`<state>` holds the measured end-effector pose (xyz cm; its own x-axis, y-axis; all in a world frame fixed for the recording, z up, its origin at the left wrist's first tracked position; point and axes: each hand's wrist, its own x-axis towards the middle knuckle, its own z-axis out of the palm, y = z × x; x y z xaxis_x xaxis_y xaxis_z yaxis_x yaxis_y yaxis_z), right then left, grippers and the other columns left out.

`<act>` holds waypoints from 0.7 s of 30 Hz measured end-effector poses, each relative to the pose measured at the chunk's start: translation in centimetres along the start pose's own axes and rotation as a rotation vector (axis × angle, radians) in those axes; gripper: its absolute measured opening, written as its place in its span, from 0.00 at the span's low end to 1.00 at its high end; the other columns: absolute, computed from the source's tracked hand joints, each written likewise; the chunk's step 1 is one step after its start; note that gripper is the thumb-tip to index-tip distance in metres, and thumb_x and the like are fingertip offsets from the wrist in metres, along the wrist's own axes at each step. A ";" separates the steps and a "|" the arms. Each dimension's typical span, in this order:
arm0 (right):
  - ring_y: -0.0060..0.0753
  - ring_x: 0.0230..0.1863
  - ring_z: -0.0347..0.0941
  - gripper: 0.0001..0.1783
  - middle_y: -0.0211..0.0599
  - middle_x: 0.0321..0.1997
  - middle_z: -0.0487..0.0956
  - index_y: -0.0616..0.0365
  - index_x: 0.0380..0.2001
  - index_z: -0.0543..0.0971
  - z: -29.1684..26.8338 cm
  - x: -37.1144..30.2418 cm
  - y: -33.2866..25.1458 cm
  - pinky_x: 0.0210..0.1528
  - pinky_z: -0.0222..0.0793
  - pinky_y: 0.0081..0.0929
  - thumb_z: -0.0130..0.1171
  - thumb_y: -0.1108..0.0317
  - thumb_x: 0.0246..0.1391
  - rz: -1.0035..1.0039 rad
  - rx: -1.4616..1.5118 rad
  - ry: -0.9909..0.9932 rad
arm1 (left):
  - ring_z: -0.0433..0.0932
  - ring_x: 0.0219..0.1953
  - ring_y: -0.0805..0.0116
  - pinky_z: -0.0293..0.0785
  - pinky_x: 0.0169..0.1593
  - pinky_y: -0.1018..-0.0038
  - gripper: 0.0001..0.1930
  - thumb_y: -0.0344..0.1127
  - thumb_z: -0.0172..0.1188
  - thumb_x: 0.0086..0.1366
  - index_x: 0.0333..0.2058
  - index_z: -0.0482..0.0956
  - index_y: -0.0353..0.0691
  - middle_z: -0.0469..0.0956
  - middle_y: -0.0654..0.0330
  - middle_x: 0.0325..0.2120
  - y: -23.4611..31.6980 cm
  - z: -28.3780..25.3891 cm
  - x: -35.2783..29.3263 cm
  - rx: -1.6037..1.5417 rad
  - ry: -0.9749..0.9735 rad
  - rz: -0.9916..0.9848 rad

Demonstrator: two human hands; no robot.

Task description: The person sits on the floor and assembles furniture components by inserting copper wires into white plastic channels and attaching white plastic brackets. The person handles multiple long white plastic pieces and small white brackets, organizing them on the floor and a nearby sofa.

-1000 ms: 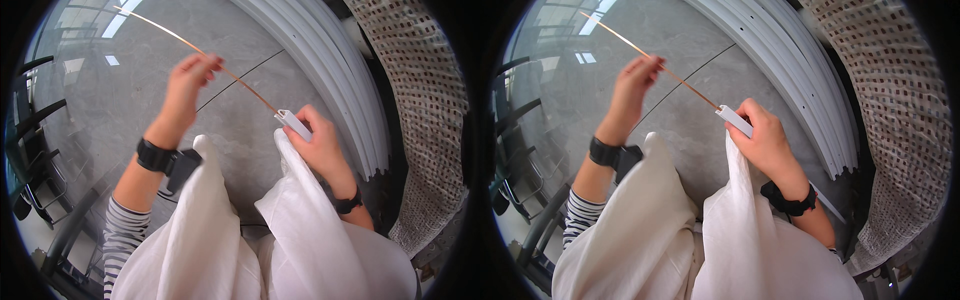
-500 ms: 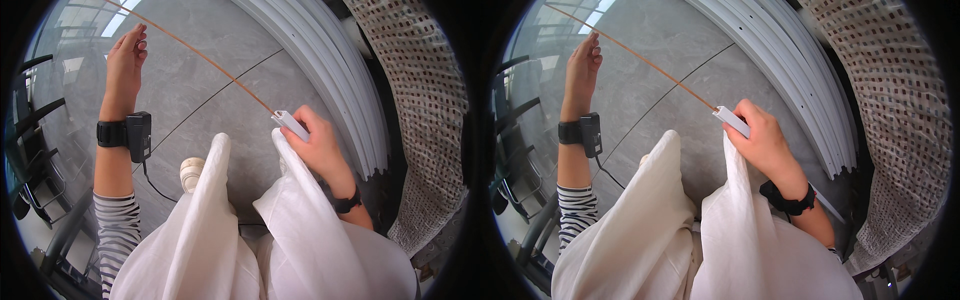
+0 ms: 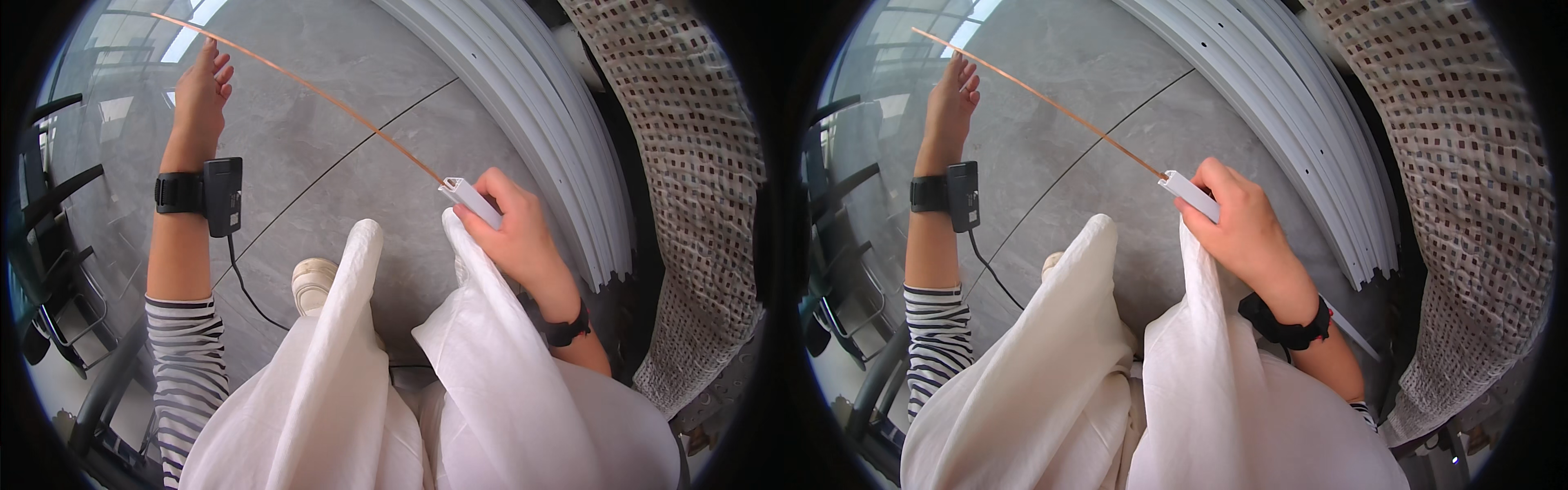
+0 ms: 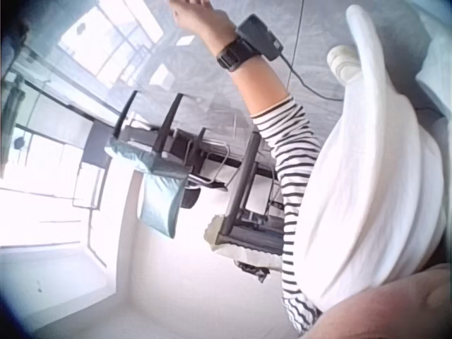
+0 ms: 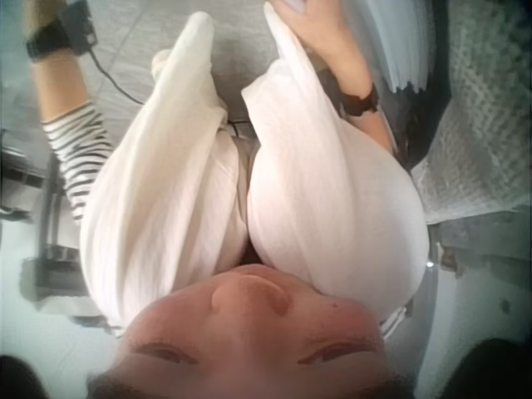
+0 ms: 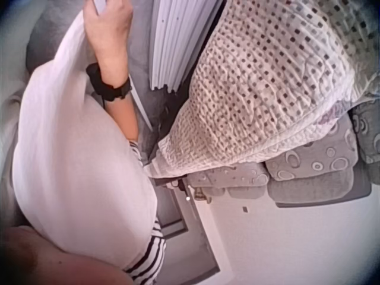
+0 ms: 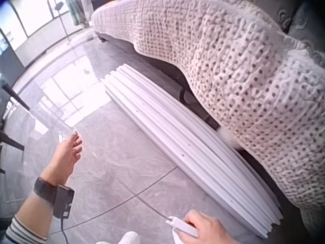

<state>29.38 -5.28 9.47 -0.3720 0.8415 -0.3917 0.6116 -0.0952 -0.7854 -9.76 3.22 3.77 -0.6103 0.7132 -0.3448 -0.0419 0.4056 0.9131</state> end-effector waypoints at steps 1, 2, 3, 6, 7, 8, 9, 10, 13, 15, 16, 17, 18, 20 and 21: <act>0.45 0.28 0.75 0.12 0.45 0.29 0.78 0.62 0.32 0.71 0.0 0.0 -0.1 0.32 0.69 0.36 0.65 0.70 0.53 -0.001 -0.005 -0.003 | 0.73 0.35 0.77 0.69 0.35 0.82 0.21 0.48 0.57 0.72 0.52 0.75 0.35 0.78 0.62 0.42 0.7 -0.4 0.6 -0.116 -0.103 -0.006; 0.45 0.28 0.75 0.12 0.45 0.29 0.78 0.62 0.32 0.71 0.1 0.0 -0.1 0.32 0.69 0.36 0.65 0.70 0.53 -0.002 -0.009 -0.006 | 0.72 0.34 0.78 0.69 0.35 0.82 0.21 0.47 0.56 0.73 0.52 0.74 0.34 0.78 0.63 0.41 1.1 -0.8 0.9 -0.163 -0.174 0.032; 0.46 0.28 0.75 0.12 0.45 0.29 0.78 0.62 0.32 0.71 0.1 0.0 0.0 0.32 0.69 0.36 0.65 0.70 0.53 -0.008 -0.007 -0.003 | 0.72 0.34 0.78 0.68 0.34 0.82 0.21 0.46 0.55 0.74 0.53 0.74 0.34 0.77 0.63 0.41 1.6 -1.0 1.2 -0.212 -0.246 0.069; 0.47 0.29 0.76 0.12 0.45 0.30 0.78 0.62 0.32 0.71 0.1 0.1 0.3 0.32 0.69 0.36 0.65 0.70 0.53 -0.016 -0.004 -0.002 | 0.70 0.33 0.80 0.67 0.35 0.83 0.18 0.43 0.55 0.74 0.51 0.76 0.33 0.77 0.65 0.38 2.2 -1.2 1.7 -0.278 -0.304 0.169; 0.47 0.29 0.76 0.12 0.45 0.30 0.78 0.62 0.32 0.71 0.1 0.1 0.2 0.32 0.70 0.36 0.65 0.70 0.53 -0.012 -0.005 -0.007 | 0.71 0.32 0.81 0.67 0.34 0.84 0.16 0.43 0.56 0.74 0.48 0.78 0.35 0.78 0.66 0.36 2.2 -1.3 2.3 -0.265 -0.284 0.188; 0.47 0.30 0.76 0.12 0.46 0.30 0.78 0.62 0.32 0.71 0.1 0.2 0.2 0.33 0.70 0.36 0.65 0.70 0.53 -0.009 -0.005 -0.011 | 0.72 0.31 0.81 0.67 0.34 0.85 0.14 0.43 0.57 0.73 0.44 0.81 0.37 0.79 0.67 0.35 2.3 -1.5 2.6 -0.251 -0.264 0.208; 0.47 0.29 0.76 0.12 0.45 0.30 0.78 0.62 0.32 0.71 0.1 0.1 0.2 0.33 0.70 0.36 0.65 0.70 0.53 -0.006 -0.004 -0.008 | 0.71 0.31 0.82 0.66 0.34 0.85 0.13 0.42 0.58 0.72 0.43 0.81 0.37 0.78 0.68 0.33 2.6 -1.2 2.3 -0.233 -0.258 0.209; 0.47 0.29 0.76 0.12 0.45 0.30 0.78 0.62 0.32 0.71 0.1 0.1 0.2 0.33 0.70 0.36 0.65 0.70 0.53 -0.003 -0.003 -0.004 | 0.70 0.30 0.83 0.66 0.33 0.86 0.12 0.41 0.59 0.71 0.42 0.82 0.37 0.77 0.69 0.32 2.7 -1.0 1.9 -0.215 -0.251 0.210; 0.46 0.29 0.75 0.12 0.45 0.30 0.78 0.62 0.31 0.71 0.2 0.2 0.1 0.32 0.70 0.36 0.65 0.70 0.53 -0.008 0.017 0.022 | 0.67 0.29 0.84 0.64 0.33 0.86 0.13 0.39 0.59 0.72 0.43 0.80 0.33 0.73 0.70 0.30 1.5 0.2 -1.0 -0.120 -0.265 0.180; 0.45 0.29 0.75 0.12 0.44 0.29 0.78 0.62 0.31 0.71 0.5 0.2 0.5 0.32 0.69 0.35 0.66 0.70 0.52 -0.001 0.013 0.058 | 0.64 0.28 0.86 0.59 0.33 0.88 0.10 0.40 0.61 0.70 0.38 0.81 0.38 0.70 0.73 0.25 -0.8 4.4 -6.8 -0.083 -0.434 0.044; 0.44 0.28 0.75 0.12 0.44 0.29 0.78 0.62 0.31 0.71 0.4 0.3 0.7 0.32 0.69 0.35 0.66 0.70 0.52 -0.003 0.010 0.072 | 0.64 0.27 0.85 0.60 0.33 0.86 0.10 0.40 0.62 0.69 0.36 0.81 0.40 0.70 0.73 0.24 -1.7 6.0 -10.4 -0.108 -0.507 -0.064; 0.43 0.28 0.75 0.12 0.44 0.29 0.78 0.62 0.31 0.71 0.3 0.3 0.9 0.32 0.69 0.35 0.66 0.70 0.52 -0.004 0.006 0.086 | 0.65 0.28 0.84 0.62 0.35 0.83 0.08 0.39 0.62 0.69 0.36 0.82 0.41 0.74 0.72 0.27 -2.2 6.7 -13.4 -0.087 -0.660 -0.191; 0.43 0.28 0.75 0.12 0.44 0.29 0.78 0.62 0.31 0.71 0.3 0.5 0.6 0.32 0.69 0.34 0.66 0.70 0.52 -0.003 0.023 0.062 | 0.67 0.30 0.83 0.63 0.37 0.83 0.08 0.39 0.62 0.69 0.38 0.82 0.41 0.76 0.71 0.29 -2.5 6.8 -16.0 -0.047 -0.749 -0.223; 0.42 0.28 0.74 0.12 0.43 0.29 0.77 0.62 0.31 0.71 0.0 0.6 0.1 0.32 0.69 0.34 0.66 0.70 0.52 0.017 0.044 0.030 | 0.69 0.33 0.82 0.65 0.39 0.82 0.09 0.39 0.62 0.68 0.41 0.83 0.41 0.79 0.69 0.33 -2.9 6.8 -17.7 -0.004 -0.825 -0.245; 0.42 0.27 0.74 0.12 0.43 0.28 0.77 0.62 0.31 0.71 -0.1 0.6 0.3 0.32 0.69 0.34 0.66 0.71 0.52 0.013 0.042 0.030 | 0.70 0.34 0.82 0.65 0.39 0.82 0.10 0.39 0.63 0.68 0.43 0.83 0.40 0.80 0.69 0.34 -2.7 6.6 -17.7 0.006 -0.802 -0.234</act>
<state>29.35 -4.77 9.05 -0.3432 0.8554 -0.3879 0.5863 -0.1275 -0.8000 6.39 -6.70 6.00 0.1622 0.8001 -0.5775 -0.0922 0.5950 0.7984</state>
